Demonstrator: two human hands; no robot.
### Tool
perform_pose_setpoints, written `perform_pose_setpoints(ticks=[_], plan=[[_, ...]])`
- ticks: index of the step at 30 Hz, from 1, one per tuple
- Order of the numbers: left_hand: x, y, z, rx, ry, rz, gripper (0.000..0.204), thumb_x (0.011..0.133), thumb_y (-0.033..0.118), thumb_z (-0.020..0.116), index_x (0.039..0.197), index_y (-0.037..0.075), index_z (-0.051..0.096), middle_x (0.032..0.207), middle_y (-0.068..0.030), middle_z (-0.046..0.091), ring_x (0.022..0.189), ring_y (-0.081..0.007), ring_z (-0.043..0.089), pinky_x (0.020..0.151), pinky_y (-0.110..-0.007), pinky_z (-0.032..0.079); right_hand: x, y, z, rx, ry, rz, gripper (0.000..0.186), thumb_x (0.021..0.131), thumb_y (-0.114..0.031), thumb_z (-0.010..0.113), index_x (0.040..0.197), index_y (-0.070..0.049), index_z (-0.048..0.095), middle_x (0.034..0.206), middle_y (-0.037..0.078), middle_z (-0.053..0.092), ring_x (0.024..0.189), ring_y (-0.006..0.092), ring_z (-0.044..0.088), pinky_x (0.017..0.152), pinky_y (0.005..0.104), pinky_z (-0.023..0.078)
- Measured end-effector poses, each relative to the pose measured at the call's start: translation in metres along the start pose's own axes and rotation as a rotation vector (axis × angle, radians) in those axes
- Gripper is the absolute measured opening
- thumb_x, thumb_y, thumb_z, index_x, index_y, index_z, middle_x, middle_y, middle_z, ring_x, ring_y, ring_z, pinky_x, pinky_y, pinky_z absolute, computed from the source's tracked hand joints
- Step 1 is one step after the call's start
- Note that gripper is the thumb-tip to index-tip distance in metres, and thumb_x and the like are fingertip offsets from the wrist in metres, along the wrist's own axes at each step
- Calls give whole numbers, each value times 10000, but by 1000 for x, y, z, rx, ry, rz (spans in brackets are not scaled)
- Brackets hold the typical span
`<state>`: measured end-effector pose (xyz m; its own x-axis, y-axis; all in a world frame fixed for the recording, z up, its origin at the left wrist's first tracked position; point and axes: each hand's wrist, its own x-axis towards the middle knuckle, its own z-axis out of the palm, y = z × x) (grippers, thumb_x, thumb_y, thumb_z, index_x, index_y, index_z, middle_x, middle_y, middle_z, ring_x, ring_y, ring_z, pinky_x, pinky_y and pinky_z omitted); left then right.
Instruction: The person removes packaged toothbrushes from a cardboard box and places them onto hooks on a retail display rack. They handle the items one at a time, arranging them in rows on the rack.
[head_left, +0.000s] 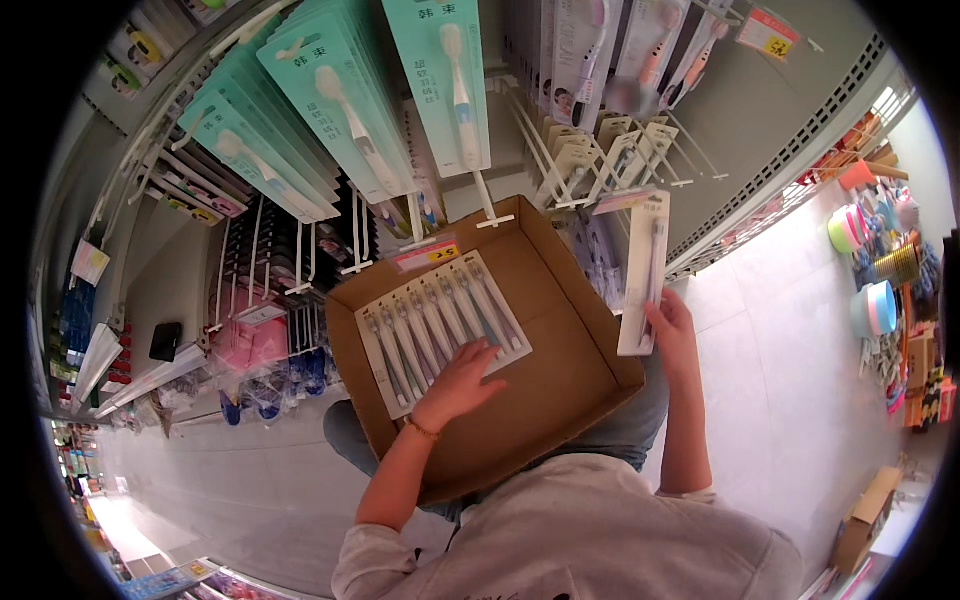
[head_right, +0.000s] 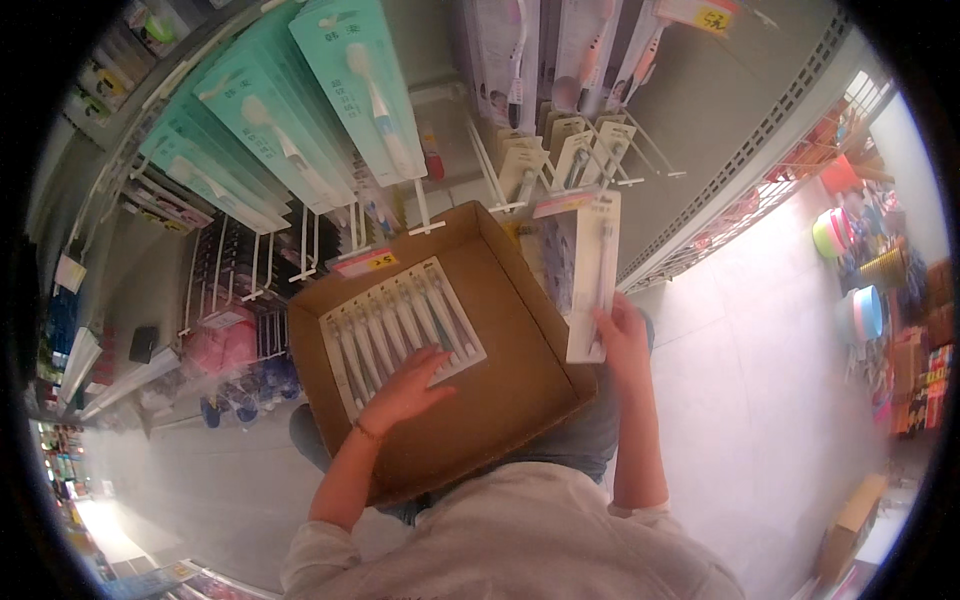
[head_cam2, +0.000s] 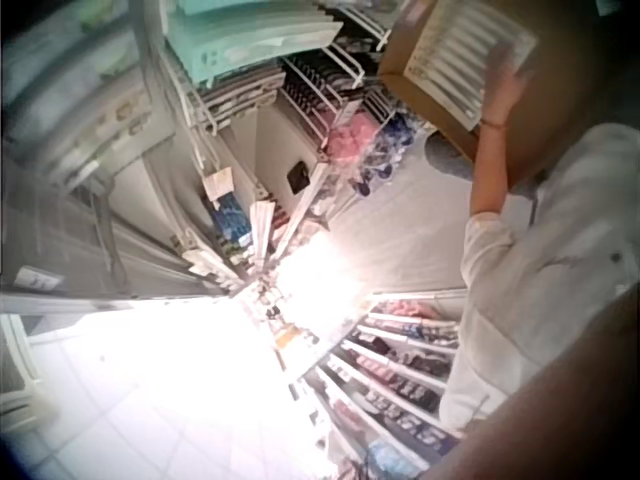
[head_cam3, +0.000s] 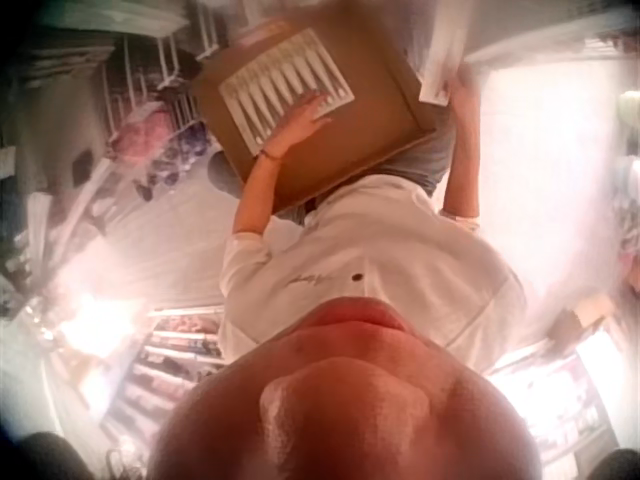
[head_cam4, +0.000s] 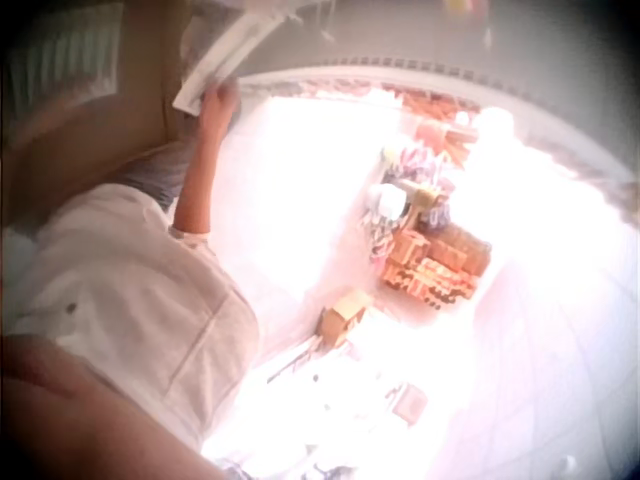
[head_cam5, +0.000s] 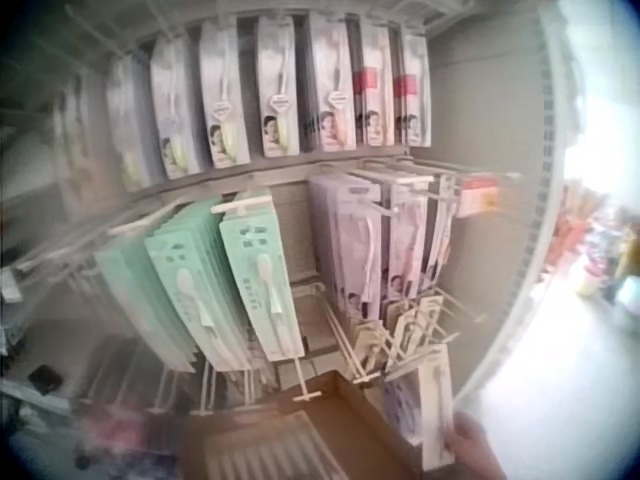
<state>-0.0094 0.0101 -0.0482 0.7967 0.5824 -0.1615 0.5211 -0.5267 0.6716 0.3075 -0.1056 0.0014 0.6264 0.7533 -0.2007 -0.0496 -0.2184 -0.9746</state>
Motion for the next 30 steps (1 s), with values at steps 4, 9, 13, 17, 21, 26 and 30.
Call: perform_pose_setpoints(ticks=[4,9,13,17,21,26,30], plan=[[2,-11,5,129,-64,-40,557,807,254,651,1285,37,465,1389,-229,368,1291,-384,339,1070,-411,304,44,23,-10,-48,68,-71,357,908,-137,553,1225,11,489,893,55,621,792,111,552,683,270,449],[4,-14,3,107,-136,-54,522,817,253,625,1273,42,481,1389,-235,374,1292,-390,348,1065,-422,302,100,67,-17,-449,175,-362,454,923,-220,548,1259,68,448,836,66,603,748,118,557,621,280,442],[-3,-12,-6,74,-136,-59,526,824,258,615,1289,57,474,1394,-231,375,1285,-390,360,1063,-411,308,135,67,5,-511,255,-447,452,914,-242,548,1261,33,461,806,141,596,706,237,570,649,345,451],[2,-6,-13,101,-160,-78,537,830,272,615,1302,64,465,1396,-223,377,1282,-382,369,1060,-397,317,187,66,11,-601,207,-559,386,906,-253,544,1179,17,508,865,226,592,763,386,574,689,417,455],[4,-15,-2,80,-164,-78,513,836,259,614,1283,50,476,1391,-213,387,1283,-363,373,1053,-398,330,189,70,-2,-1230,67,-532,404,874,-353,561,1085,-9,564,962,252,611,893,421,586,741,480,461],[-3,-32,2,31,-105,-53,482,787,209,630,1224,43,511,1321,-175,450,1212,-355,431,980,-409,402,75,-27,55,-1240,-402,-299,457,827,-440,584,974,-8,614,967,223,629,918,396,594,768,481,474],[1,-37,4,91,-92,10,506,777,188,649,1238,39,503,1328,-176,447,1231,-354,417,999,-412,386,42,-38,90,-1343,-348,-348,460,810,-459,587,850,-6,656,946,208,643,898,381,611,784,477,485]])
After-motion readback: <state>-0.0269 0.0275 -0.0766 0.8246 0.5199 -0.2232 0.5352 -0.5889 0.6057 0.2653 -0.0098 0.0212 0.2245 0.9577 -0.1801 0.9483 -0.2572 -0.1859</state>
